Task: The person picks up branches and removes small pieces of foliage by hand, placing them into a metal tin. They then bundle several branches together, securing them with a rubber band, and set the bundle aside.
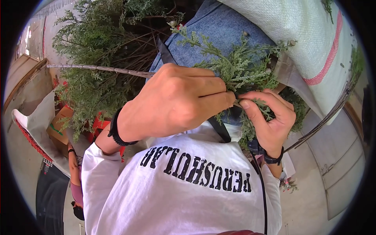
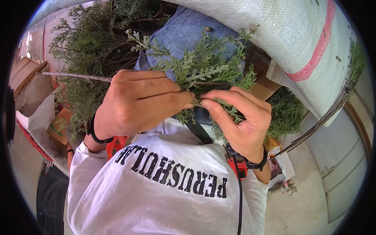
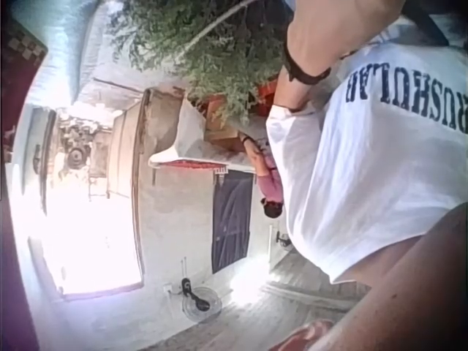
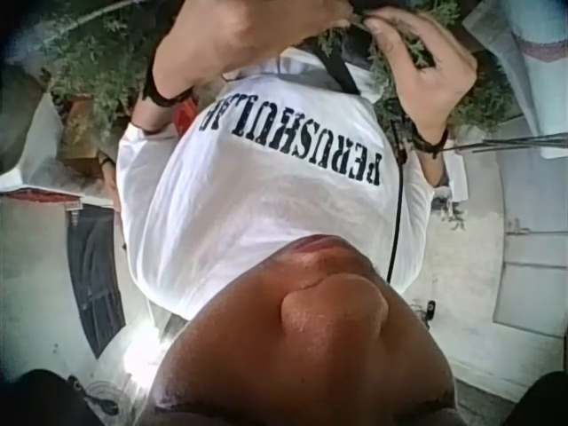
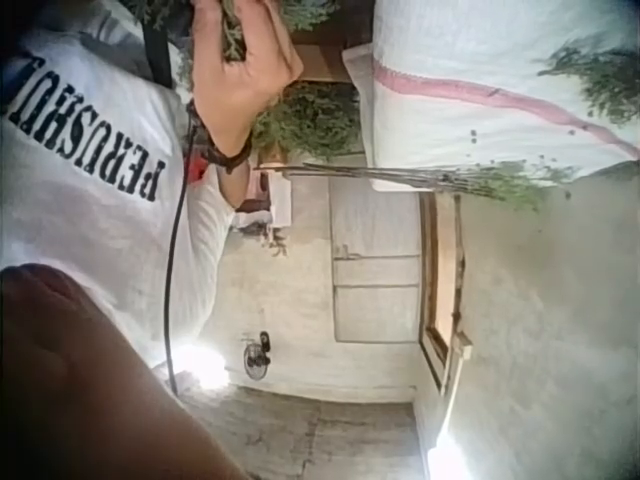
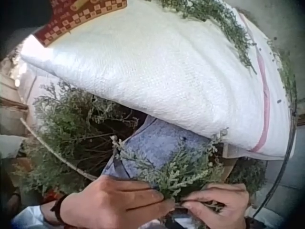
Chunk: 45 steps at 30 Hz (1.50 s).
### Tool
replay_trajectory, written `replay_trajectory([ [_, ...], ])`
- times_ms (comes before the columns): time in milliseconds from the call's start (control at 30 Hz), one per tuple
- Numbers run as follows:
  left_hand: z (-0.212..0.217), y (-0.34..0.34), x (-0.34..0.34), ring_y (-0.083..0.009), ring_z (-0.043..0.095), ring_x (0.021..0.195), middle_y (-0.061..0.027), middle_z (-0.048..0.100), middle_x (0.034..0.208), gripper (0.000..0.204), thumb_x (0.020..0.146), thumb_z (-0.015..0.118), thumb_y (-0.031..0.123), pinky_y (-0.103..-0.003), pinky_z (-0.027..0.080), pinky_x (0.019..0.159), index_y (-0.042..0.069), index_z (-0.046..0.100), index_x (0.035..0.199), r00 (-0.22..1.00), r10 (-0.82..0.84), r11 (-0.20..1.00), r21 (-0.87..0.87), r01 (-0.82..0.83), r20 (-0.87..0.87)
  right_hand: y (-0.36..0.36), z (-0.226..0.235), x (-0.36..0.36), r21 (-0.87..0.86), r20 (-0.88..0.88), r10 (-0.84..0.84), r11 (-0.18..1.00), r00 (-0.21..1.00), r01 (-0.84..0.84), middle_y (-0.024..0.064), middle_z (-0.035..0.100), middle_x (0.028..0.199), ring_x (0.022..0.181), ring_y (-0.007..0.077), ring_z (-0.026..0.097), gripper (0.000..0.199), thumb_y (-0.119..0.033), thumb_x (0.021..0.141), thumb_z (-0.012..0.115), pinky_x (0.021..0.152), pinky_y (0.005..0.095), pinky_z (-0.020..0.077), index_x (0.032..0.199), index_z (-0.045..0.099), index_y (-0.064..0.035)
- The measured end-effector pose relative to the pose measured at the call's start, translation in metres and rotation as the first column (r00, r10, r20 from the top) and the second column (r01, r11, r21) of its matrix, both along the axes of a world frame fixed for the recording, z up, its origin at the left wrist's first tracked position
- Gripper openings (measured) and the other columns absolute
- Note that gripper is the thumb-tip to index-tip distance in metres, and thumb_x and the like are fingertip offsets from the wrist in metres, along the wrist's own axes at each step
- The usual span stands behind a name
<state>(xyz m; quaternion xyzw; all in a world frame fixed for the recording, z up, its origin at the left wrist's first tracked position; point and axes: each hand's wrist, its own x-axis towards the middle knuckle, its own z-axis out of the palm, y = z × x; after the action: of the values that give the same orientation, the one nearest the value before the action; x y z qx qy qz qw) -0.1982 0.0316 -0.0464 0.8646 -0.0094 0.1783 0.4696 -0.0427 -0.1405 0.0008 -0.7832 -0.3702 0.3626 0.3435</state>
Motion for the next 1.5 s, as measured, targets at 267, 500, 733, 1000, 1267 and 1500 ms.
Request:
replay_trajectory([
  [267, -0.005, -0.004, -0.002, -0.0205, 0.063, 0.065, -0.0049, 0.059, 0.073, 0.026, 0.069, 0.07, 0.011, -0.034, 0.049, 0.048, -0.001, 0.07, 0.093, 0.999, 0.034, 0.999, 0.0, -0.034, 0.001, 0.003, -0.002, 0.0, -0.006, 0.0, -0.017, 1.0, 1.0, 0.017, 0.008, 0.067, 0.076, 0.069, 0.0158, 0.061, 0.014, 0.001, 0.079, 0.078, 0.065, 0.0266, 0.0461, 0.091, 0.074, 0.0028],
  [500, -0.014, -0.008, -0.003, -0.0207, 0.064, 0.066, -0.0059, 0.063, 0.076, 0.027, 0.069, 0.07, 0.011, -0.033, 0.051, 0.049, -0.002, 0.071, 0.093, 0.997, 0.064, 0.998, -0.023, -0.063, 0.046, 0.005, -0.005, 0.005, 0.021, 0.008, 0.043, 0.999, 0.999, -0.043, 0.0082, 0.067, 0.075, 0.068, 0.0161, 0.061, 0.014, 0.0, 0.078, 0.08, 0.064, 0.0266, 0.0457, 0.091, 0.074, 0.0026],
  [733, -0.017, -0.006, -0.003, -0.0203, 0.064, 0.065, -0.0055, 0.063, 0.075, 0.026, 0.07, 0.07, 0.011, -0.033, 0.051, 0.049, -0.001, 0.071, 0.093, 0.998, 0.044, 0.998, -0.036, -0.042, 0.051, 0.005, -0.011, 0.008, 0.047, 0.012, 0.085, 0.995, 0.996, -0.086, 0.0089, 0.069, 0.075, 0.065, 0.0163, 0.061, 0.015, -0.001, 0.077, 0.082, 0.061, 0.0266, 0.0454, 0.091, 0.075, 0.0026],
  [1000, -0.021, -0.005, -0.005, -0.0199, 0.064, 0.067, -0.0048, 0.061, 0.073, 0.023, 0.071, 0.07, 0.011, -0.033, 0.05, 0.049, 0.0, 0.071, 0.092, 0.999, 0.038, 0.998, -0.044, -0.037, 0.03, 0.003, -0.018, 0.006, 0.074, -0.02, 0.076, 0.995, 0.997, -0.074, 0.0093, 0.071, 0.077, 0.066, 0.0171, 0.064, 0.014, -0.001, 0.08, 0.08, 0.062, 0.0268, 0.0472, 0.091, 0.074, 0.003],
  [1267, -0.007, 0.0, 0.001, -0.0211, 0.068, 0.065, -0.0068, 0.069, 0.08, 0.017, 0.077, 0.081, 0.009, -0.031, 0.055, 0.053, 0.003, 0.073, 0.092, 0.99, -0.022, 1.0, -0.014, 0.02, -0.137, 0.018, 0.017, 0.029, -0.093, -0.119, 0.145, 0.983, 0.982, -0.157, 0.0093, 0.072, 0.089, 0.079, 0.0193, 0.067, 0.026, 0.0, 0.077, 0.079, 0.07, 0.03, 0.0493, 0.102, 0.073, 0.0005],
  [1500, -0.006, -0.005, 0.013, -0.0181, 0.065, 0.059, -0.0027, 0.062, 0.074, 0.028, 0.081, 0.078, 0.01, -0.032, 0.052, 0.049, 0.01, 0.07, 0.108, 0.985, -0.078, 0.993, 0.074, 0.09, -0.152, 0.034, 0.044, 0.059, -0.061, 0.366, 0.41, 0.906, 0.835, -0.419, 0.0078, 0.07, 0.09, 0.08, 0.027, 0.063, 0.034, 0.0, 0.071, 0.078, 0.072, 0.0367, 0.0485, 0.104, 0.074, -0.0049],
])
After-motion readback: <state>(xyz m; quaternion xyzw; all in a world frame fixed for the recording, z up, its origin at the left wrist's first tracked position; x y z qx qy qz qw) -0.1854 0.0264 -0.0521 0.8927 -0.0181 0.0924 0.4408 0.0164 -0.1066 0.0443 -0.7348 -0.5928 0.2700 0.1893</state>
